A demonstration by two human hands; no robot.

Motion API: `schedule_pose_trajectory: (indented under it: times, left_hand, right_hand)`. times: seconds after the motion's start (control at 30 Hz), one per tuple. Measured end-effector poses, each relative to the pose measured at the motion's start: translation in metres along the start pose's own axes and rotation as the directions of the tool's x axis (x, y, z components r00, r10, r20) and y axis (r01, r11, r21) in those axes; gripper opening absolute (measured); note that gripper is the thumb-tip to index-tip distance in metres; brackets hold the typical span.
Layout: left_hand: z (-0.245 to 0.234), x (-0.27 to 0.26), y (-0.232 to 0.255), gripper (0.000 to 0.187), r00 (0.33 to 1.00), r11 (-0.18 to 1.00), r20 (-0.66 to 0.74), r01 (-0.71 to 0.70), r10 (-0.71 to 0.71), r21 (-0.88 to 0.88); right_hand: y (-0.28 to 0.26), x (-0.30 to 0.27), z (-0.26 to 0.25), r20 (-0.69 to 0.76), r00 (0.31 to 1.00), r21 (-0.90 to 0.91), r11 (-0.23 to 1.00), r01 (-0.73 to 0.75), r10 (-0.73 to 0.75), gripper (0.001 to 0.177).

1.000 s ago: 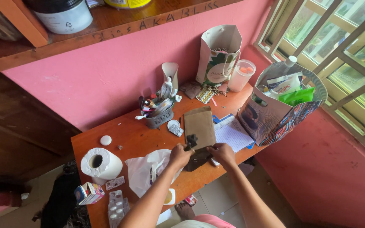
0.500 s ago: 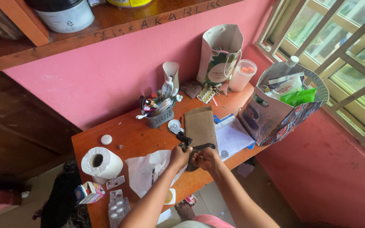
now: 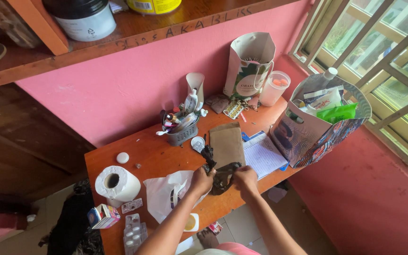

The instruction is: Organizing various toiletries, medications, and personal items on a desk and packing some into a plastic bag.

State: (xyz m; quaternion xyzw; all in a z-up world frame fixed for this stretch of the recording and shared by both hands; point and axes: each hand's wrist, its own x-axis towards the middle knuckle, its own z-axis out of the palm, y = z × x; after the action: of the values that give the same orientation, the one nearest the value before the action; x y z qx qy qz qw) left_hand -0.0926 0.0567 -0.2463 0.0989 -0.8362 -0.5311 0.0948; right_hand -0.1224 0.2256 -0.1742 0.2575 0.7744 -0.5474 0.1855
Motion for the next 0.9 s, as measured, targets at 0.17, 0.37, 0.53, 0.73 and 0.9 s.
schedule_pose_trajectory:
  times: [0.17,0.37,0.53,0.73,0.9]
  left_hand:
    - [0.004,0.003,0.017,0.029,0.981,0.986,0.139,0.122,-0.138,0.117]
    - [-0.004,0.009,0.062,0.044,0.911,0.917,-0.131,-0.372,0.391,0.148]
    - [-0.042,0.030,0.112,0.079,0.891,0.766,0.426,0.164,0.155,-0.622]
    - [-0.078,0.041,0.184,0.022,0.888,0.967,0.438,-0.217,0.138,0.135]
    - [-0.070,0.070,0.193,0.017,0.909,0.773,0.130,-0.407,0.397,0.486]
  right_hand:
    - [0.068,0.059,0.019,0.166,0.595,-0.163,0.573,0.803,-0.786,0.109]
    - [0.025,0.049,0.028,0.407,0.807,0.189,0.903,0.385,-0.429,0.037]
    - [-0.083,0.000,-0.037,0.563,0.690,0.399,0.881,0.256,-0.455,0.025]
    - [-0.116,0.020,-0.082,0.296,0.748,0.359,0.795,0.489,-0.594,0.023]
    - [-0.050,0.080,-0.070,0.468,0.858,0.646,0.744,-0.171,-0.210,0.022]
